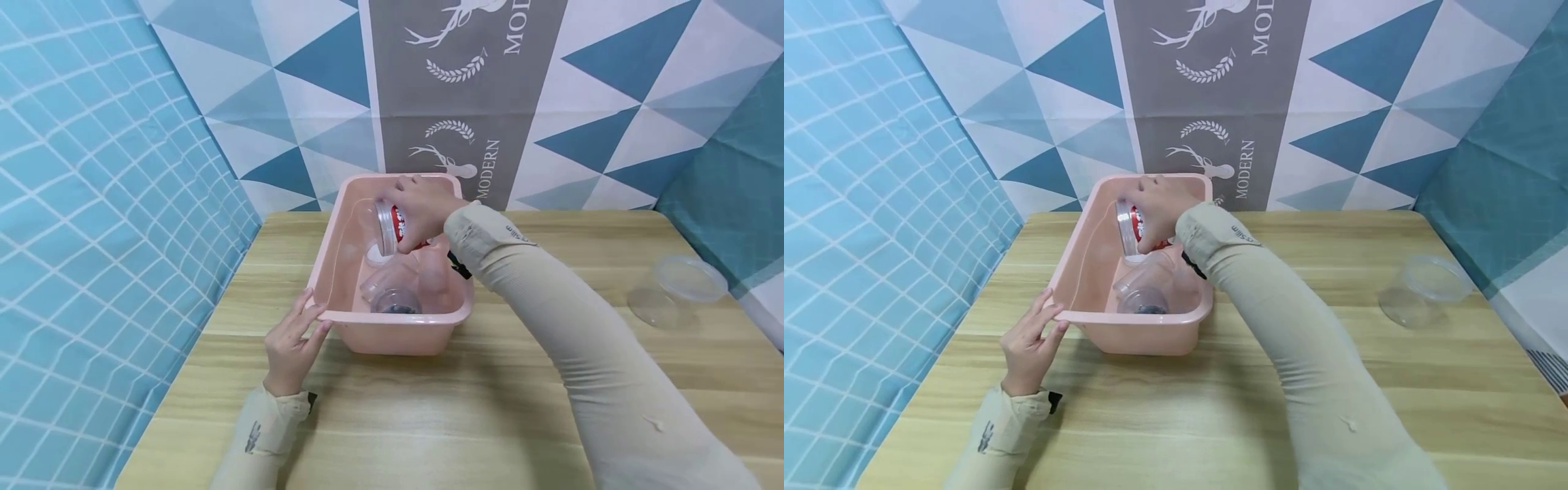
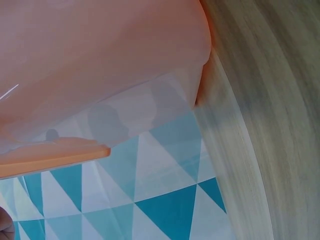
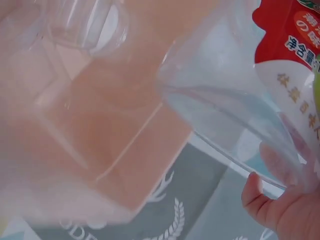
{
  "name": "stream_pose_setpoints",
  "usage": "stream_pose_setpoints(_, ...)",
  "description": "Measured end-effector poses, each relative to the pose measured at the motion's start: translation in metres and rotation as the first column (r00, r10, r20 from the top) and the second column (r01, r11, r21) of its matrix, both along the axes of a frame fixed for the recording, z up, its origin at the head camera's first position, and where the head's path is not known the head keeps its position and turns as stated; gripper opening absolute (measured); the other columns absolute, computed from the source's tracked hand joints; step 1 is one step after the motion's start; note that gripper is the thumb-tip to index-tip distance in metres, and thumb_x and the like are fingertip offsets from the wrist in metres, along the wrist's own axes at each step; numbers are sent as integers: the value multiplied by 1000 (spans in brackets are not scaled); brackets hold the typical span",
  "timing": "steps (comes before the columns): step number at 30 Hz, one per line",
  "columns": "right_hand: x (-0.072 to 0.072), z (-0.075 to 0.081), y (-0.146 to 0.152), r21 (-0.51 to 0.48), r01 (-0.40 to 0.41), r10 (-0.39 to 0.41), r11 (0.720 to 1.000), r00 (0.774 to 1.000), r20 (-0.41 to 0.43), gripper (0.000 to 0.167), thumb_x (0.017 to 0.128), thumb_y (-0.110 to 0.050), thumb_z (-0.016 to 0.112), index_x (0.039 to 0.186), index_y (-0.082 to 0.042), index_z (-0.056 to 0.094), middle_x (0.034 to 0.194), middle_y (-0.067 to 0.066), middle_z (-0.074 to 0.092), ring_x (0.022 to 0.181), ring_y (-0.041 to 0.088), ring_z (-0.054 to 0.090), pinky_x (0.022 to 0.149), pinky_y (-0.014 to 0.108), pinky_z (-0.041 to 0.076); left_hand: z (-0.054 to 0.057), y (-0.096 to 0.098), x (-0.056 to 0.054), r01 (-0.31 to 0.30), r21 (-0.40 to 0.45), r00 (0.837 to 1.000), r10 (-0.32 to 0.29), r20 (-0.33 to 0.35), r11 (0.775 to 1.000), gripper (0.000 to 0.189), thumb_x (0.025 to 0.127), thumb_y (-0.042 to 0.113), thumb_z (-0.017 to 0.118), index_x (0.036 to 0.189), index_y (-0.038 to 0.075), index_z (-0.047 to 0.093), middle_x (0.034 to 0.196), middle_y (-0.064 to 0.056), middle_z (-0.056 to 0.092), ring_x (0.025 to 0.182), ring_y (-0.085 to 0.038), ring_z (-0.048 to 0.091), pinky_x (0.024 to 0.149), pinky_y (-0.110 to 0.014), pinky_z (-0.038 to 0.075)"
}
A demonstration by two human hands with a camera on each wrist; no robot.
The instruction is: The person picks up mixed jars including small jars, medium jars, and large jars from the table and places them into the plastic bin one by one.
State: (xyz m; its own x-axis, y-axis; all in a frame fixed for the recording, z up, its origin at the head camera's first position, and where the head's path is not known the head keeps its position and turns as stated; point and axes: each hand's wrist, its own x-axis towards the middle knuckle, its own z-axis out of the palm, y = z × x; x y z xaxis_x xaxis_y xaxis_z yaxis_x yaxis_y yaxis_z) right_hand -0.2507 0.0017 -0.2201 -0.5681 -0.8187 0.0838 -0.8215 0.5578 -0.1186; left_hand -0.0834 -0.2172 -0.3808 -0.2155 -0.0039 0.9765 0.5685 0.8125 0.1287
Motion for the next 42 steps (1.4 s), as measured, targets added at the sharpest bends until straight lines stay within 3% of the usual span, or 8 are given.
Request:
stream_pose_setpoints(3, 1, -8, -3, 11, -2, 2, 1000, 999, 33, 80, 64, -32, 76, 137, -16, 45, 114, 11, 49, 105, 26, 44, 86, 39, 42, 0, 2, 0, 11, -11, 1000, -10, 20, 1000, 45, 93, 41, 61, 83, -1, 73, 102, -21, 70, 80, -36, 70, 80, -22, 52)
stream_pose_setpoints(10, 4, -8, -12, 34, 17, -19, 999, 998, 65, 83, 67, -33, 77, 141, -18, 42, 119, 10, 47, 107, 25, 41, 88, 39, 41, 2, 2, 2, -1, -16, 1000, 1, 24, 1000, 44, 93, 40, 61, 84, -1, 72, 103, -21, 69, 79, -35, 70, 73, -29, 55)
stream_pose_setpoints(14, 6, -4, -21, 62, 22, -28, 998, 995, 91, 83, 68, -35, 77, 141, -21, 40, 121, 8, 45, 108, 24, 40, 89, 39, 41, 3, 1, 2, 3, -9, 1000, -3, 17, 1000, 44, 93, 40, 61, 84, -2, 72, 103, -21, 69, 79, -36, 70, 77, -26, 53)
stream_pose_setpoints(20, 10, 1, -35, 88, 47, -55, 995, 994, 93, 80, 73, -35, 76, 142, -19, 39, 132, 9, 42, 115, 24, 38, 94, 44, 39, 3, 1, 1, 1, -29, 1000, 0, 11, 1000, 44, 93, 40, 61, 82, -1, 72, 101, -21, 70, 81, -36, 70, 63, -37, 54)
stream_pose_setpoints(25, 11, 0, -39, 97, 109, -115, 989, 991, 66, 93, 75, -50, 77, 147, -15, 31, 144, 16, 34, 127, 31, 34, 99, 56, 34, 4, 1, 2, -3, -34, 1000, 4, 17, 999, 44, 93, 40, 61, 82, -1, 73, 102, -21, 69, 81, -36, 70, 58, -41, 53)
stream_pose_setpoints(29, 9, 1, -35, 75, 166, -168, 983, 985, 26, 97, 71, -55, 79, 147, -16, 33, 138, 19, 38, 123, 34, 34, 96, 53, 37, 5, 1, 2, -3, -31, 1000, 4, 21, 1000, 44, 93, 40, 61, 83, -1, 73, 102, -21, 69, 80, -36, 70, 70, -31, 55)
stream_pose_setpoints(34, 5, 3, -28, 60, 166, -167, 984, 986, 24, 88, 74, -52, 78, 144, -15, 40, 127, 19, 43, 109, 32, 36, 88, 47, 39, 5, 1, 2, 13, -26, 1000, -12, 24, 1000, 43, 92, 39, 62, 84, -2, 72, 103, -22, 69, 81, -39, 69, 88, -17, 46)
stream_pose_setpoints(42, -3, 8, -11, 98, 171, -180, 980, 979, 100, 84, 79, -57, 69, 145, -14, 39, 132, 20, 41, 113, 35, 36, 94, 48, 36, 3, 2, 3, 17, -17, 1000, -17, 18, 1000, 43, 92, 39, 63, 83, -3, 72, 102, -24, 69, 80, -40, 69, 90, -16, 44)
